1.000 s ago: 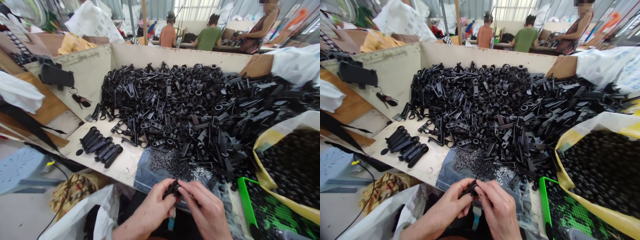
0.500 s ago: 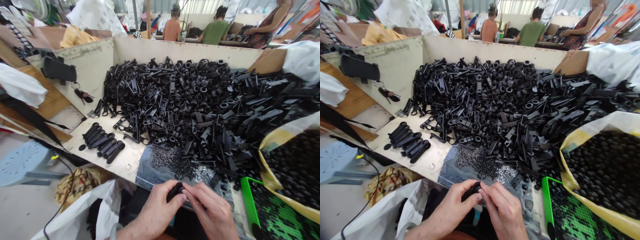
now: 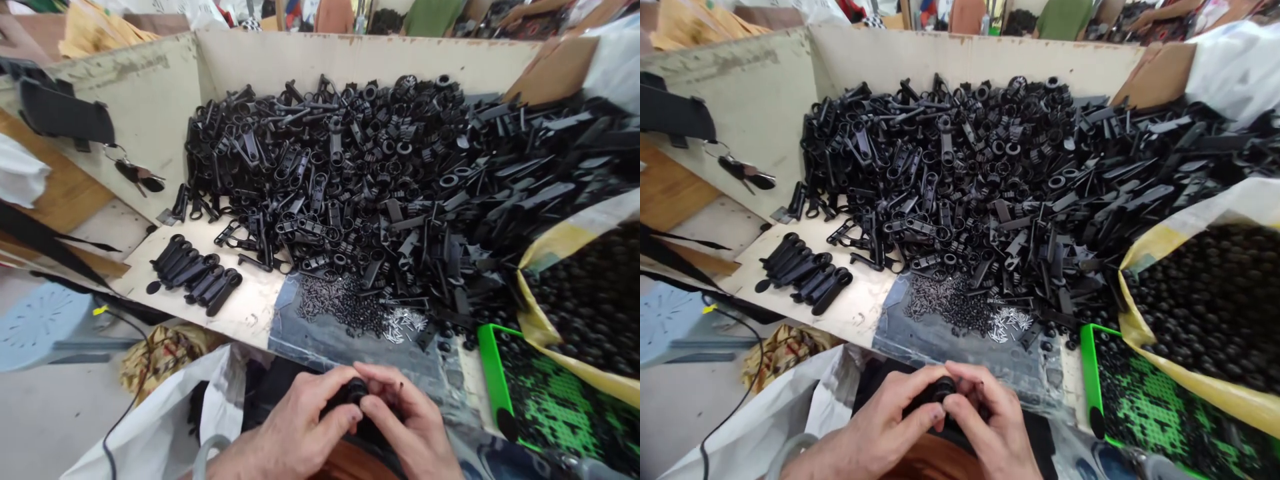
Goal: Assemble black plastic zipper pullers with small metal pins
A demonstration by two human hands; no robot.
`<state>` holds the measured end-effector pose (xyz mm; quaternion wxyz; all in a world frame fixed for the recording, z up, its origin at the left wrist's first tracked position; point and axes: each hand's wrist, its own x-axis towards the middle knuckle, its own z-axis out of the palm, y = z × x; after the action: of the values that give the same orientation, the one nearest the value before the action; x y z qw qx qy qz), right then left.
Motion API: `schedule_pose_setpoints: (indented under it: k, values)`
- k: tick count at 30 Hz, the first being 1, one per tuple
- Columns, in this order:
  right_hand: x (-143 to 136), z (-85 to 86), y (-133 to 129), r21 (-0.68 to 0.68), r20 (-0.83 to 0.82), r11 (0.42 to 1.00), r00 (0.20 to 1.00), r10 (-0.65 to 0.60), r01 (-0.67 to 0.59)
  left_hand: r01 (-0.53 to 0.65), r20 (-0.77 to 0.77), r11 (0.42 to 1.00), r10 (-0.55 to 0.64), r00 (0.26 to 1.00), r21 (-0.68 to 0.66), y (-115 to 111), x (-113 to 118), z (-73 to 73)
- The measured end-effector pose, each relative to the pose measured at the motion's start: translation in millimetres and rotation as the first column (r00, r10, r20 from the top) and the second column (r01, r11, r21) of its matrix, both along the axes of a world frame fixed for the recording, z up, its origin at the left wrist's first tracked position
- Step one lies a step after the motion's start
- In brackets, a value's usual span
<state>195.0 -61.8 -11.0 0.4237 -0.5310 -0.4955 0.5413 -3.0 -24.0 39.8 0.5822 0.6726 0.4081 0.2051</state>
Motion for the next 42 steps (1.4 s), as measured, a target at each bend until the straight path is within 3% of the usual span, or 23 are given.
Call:
schedule_pose_setpoints:
  k: [5,8,11,13,14,16,18,20,24,29,34,39,42]
  values:
    - [-3.6,-1.4,0.0,-0.028,0.071,0.994,0.991,0.111,-0.109,-0.034,-0.082,0.999,0.036,0.996,0.024,-9.2,-7.0,-10.5]
    - [-8.0,1.8,5.0,-0.002,0.097,0.999,0.994,0.049,-0.049,-0.055,-0.11,0.997,0.061,0.992,0.062,-11.4,-9.0,-20.5]
    - [-14.4,4.7,15.4,-0.046,0.085,0.999,0.996,0.003,0.001,-0.151,-0.231,0.97,0.194,0.953,0.19,-11.5,-9.4,-30.9]
    - [-16.6,5.2,24.2,-0.059,0.089,0.998,0.996,-0.001,0.006,-0.219,-0.247,0.956,0.264,0.932,0.196,-9.0,-8.2,-32.8]
    - [-16.5,4.9,28.5,-0.056,0.09,0.998,0.996,0.004,0.001,-0.251,-0.222,0.958,0.277,0.935,0.137,-6.7,-7.2,-31.8]
    - [-14.0,3.2,35.7,-0.054,0.078,0.998,0.996,0.04,-0.036,-0.276,-0.118,0.955,0.263,0.957,-0.105,-0.4,-5.2,-27.1]
    - [-10.1,1.2,40.5,-0.048,0.063,0.996,0.995,0.079,-0.076,-0.226,-0.012,0.899,0.239,0.971,-0.374,6.3,-3.7,-22.4]
    - [-6.8,0.4,43.5,-0.005,0.086,0.994,0.991,0.106,-0.106,-0.17,0.035,0.854,0.214,0.976,-0.492,10.7,-2.9,-20.5]
    - [-4.1,2.9,47.6,0.094,0.135,0.988,0.985,0.112,-0.125,-0.147,0.027,0.828,0.192,0.981,-0.542,10.6,0.2,-21.3]
    - [-3.2,3.9,51.4,0.052,0.116,0.982,0.978,0.173,-0.18,-0.183,0.06,0.752,0.284,0.957,-0.633,8.8,6.0,-13.9]
    - [-2.2,2.2,53.1,0.062,0.225,0.981,0.96,0.167,-0.185,-0.215,0.053,0.702,0.338,0.94,-0.679,8.0,6.1,-9.6]
    - [-6.6,4.0,49.0,0.097,0.281,0.968,0.94,0.196,-0.231,-0.251,0.044,0.632,0.412,0.91,-0.733,-2.6,-2.0,-21.7]
    - [-13.0,-0.1,41.1,0.086,0.265,0.955,0.93,0.254,-0.285,-0.16,0.12,0.636,0.374,0.92,-0.755,-12.3,-12.8,-35.8]
